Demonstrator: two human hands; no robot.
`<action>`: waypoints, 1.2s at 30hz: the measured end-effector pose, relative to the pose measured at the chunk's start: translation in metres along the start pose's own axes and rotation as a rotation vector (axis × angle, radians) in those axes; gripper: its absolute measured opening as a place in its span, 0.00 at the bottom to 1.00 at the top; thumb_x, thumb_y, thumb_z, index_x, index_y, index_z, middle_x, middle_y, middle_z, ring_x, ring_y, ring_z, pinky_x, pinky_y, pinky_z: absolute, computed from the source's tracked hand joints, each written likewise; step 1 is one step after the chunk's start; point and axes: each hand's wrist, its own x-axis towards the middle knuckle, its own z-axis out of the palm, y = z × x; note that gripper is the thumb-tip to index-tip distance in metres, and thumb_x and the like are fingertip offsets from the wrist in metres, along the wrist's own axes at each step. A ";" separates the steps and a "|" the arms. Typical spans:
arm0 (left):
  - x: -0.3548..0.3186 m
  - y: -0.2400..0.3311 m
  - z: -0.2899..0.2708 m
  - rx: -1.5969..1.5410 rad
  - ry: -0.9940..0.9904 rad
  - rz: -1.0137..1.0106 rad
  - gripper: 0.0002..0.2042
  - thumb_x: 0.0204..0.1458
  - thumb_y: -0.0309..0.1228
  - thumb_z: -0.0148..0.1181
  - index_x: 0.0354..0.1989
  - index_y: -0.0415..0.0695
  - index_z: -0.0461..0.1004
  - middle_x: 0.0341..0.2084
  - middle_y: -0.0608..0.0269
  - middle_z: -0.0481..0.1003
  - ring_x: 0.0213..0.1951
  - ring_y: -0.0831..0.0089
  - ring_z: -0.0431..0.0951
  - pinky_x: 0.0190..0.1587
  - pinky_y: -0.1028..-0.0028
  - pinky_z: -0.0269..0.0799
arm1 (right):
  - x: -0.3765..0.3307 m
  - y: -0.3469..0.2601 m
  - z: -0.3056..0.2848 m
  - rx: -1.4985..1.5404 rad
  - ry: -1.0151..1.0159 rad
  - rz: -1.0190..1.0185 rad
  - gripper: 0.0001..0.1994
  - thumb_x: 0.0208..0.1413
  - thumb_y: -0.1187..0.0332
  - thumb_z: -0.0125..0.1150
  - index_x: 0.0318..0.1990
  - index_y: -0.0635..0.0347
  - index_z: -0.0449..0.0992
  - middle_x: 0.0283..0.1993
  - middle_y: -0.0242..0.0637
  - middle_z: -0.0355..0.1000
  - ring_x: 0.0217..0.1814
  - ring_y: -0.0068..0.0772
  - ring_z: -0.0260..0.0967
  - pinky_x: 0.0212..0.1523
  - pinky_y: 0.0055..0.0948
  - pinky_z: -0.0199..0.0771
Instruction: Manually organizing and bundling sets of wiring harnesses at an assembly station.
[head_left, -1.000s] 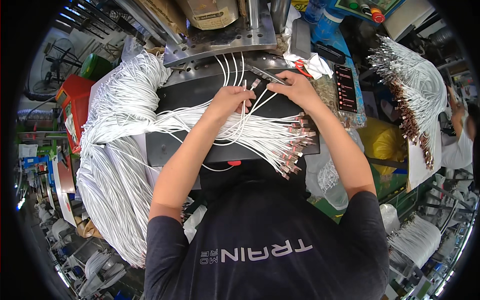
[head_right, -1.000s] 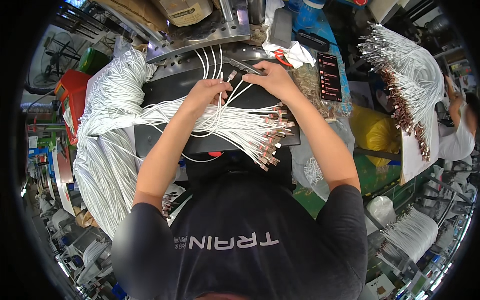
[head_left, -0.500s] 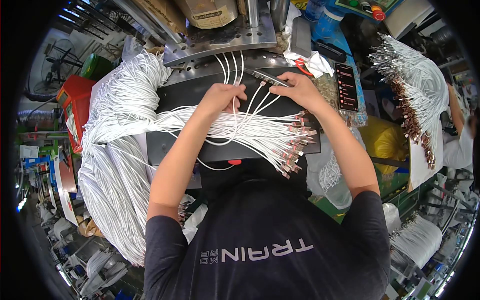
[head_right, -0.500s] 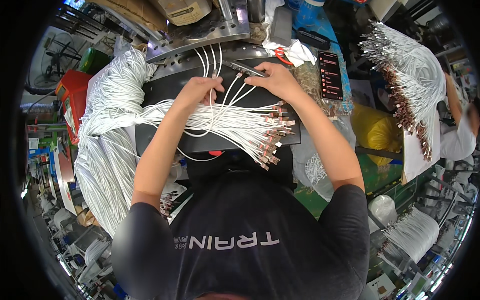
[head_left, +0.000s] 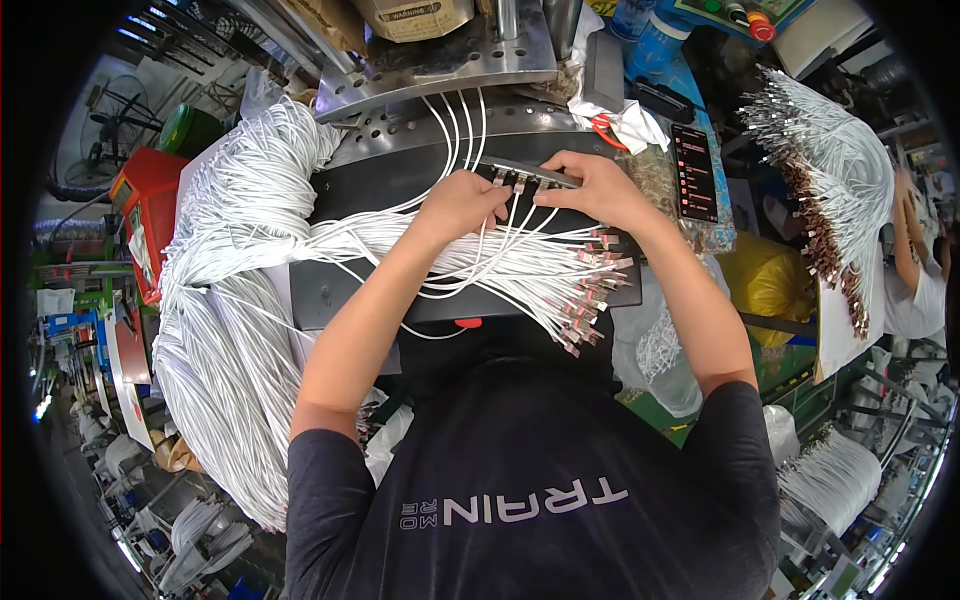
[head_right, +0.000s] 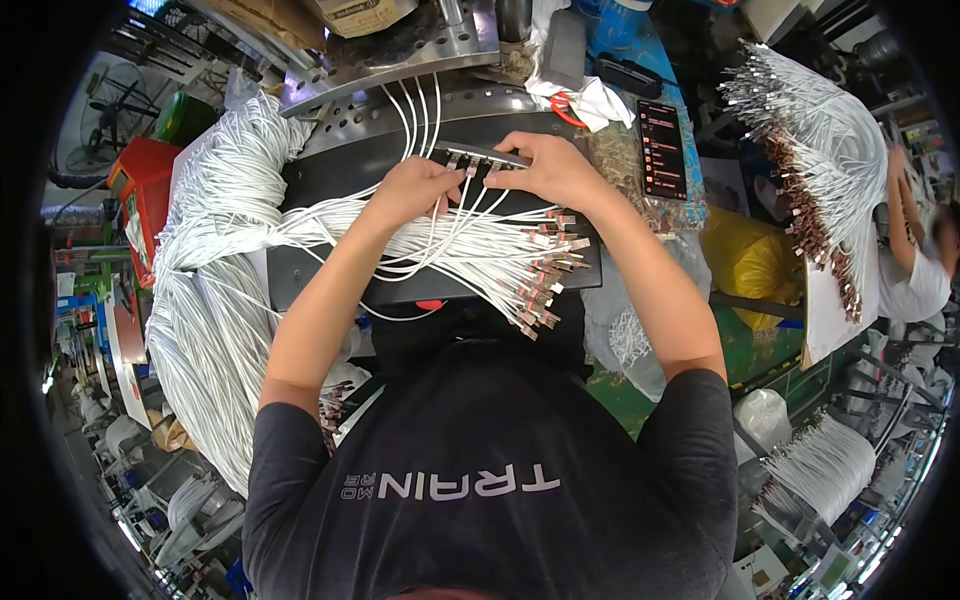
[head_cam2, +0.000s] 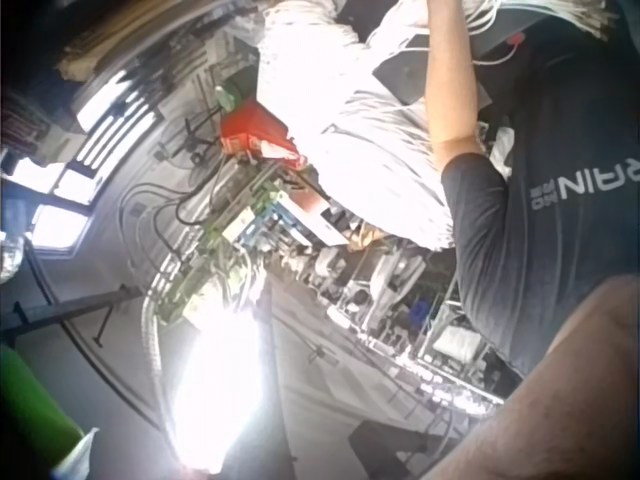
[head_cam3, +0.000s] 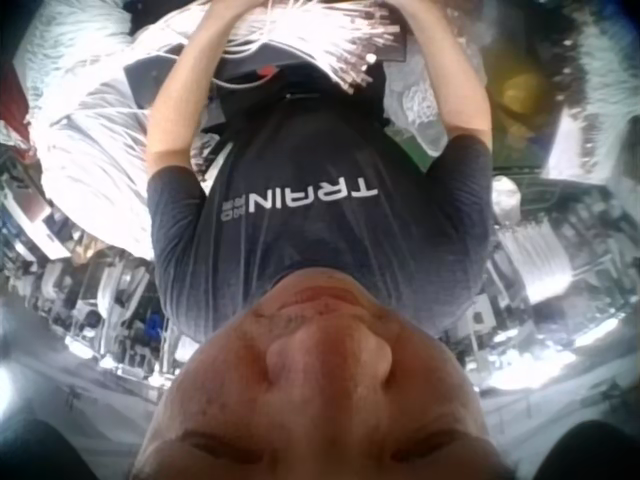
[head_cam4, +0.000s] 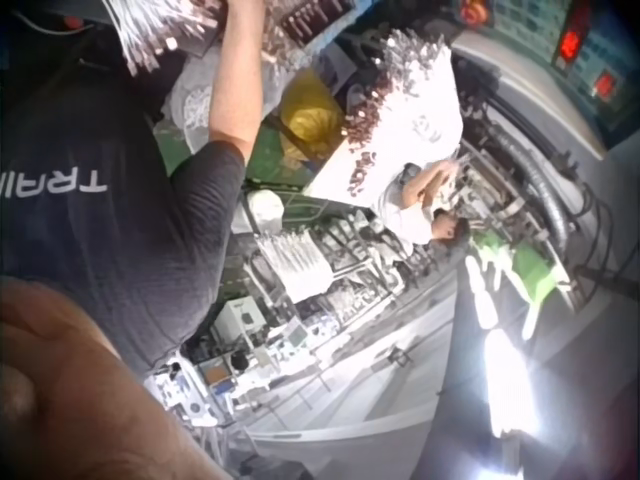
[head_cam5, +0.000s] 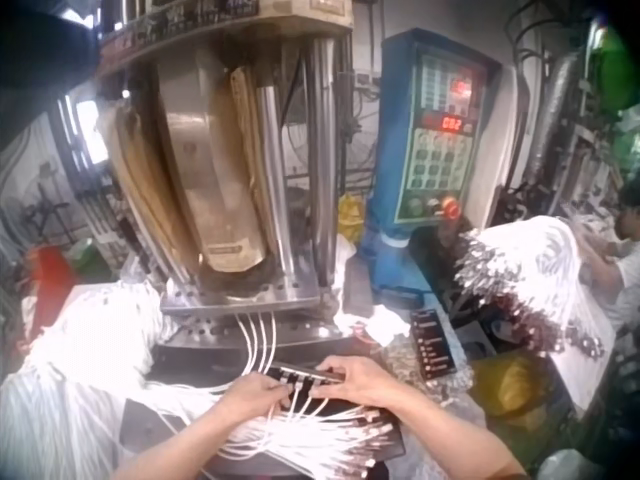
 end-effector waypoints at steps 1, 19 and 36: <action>-0.002 0.000 0.000 0.038 0.014 0.011 0.22 0.58 0.46 0.60 0.25 0.37 0.83 0.12 0.63 0.74 0.15 0.75 0.72 0.24 0.73 0.69 | -0.002 -0.012 -0.001 -0.071 -0.011 0.043 0.17 0.54 0.61 0.72 0.46 0.62 0.79 0.33 0.34 0.78 0.33 0.23 0.72 0.38 0.26 0.70; 0.033 0.019 -0.046 -0.850 0.077 0.014 0.25 0.66 0.48 0.51 0.55 0.34 0.69 0.25 0.67 0.75 0.25 0.76 0.70 0.31 0.77 0.65 | 0.263 0.022 -0.017 -0.696 0.718 -0.523 0.13 0.62 0.62 0.56 0.45 0.62 0.78 0.45 0.48 0.78 0.54 0.55 0.70 0.51 0.48 0.72; -0.188 -0.073 -0.288 0.100 1.287 -0.139 0.22 0.67 0.46 0.50 0.33 0.38 0.77 0.25 0.69 0.75 0.32 0.76 0.74 0.39 0.75 0.68 | 0.132 -0.034 0.001 -0.424 0.531 -0.508 0.14 0.60 0.60 0.60 0.47 0.59 0.79 0.40 0.46 0.78 0.52 0.54 0.71 0.50 0.48 0.72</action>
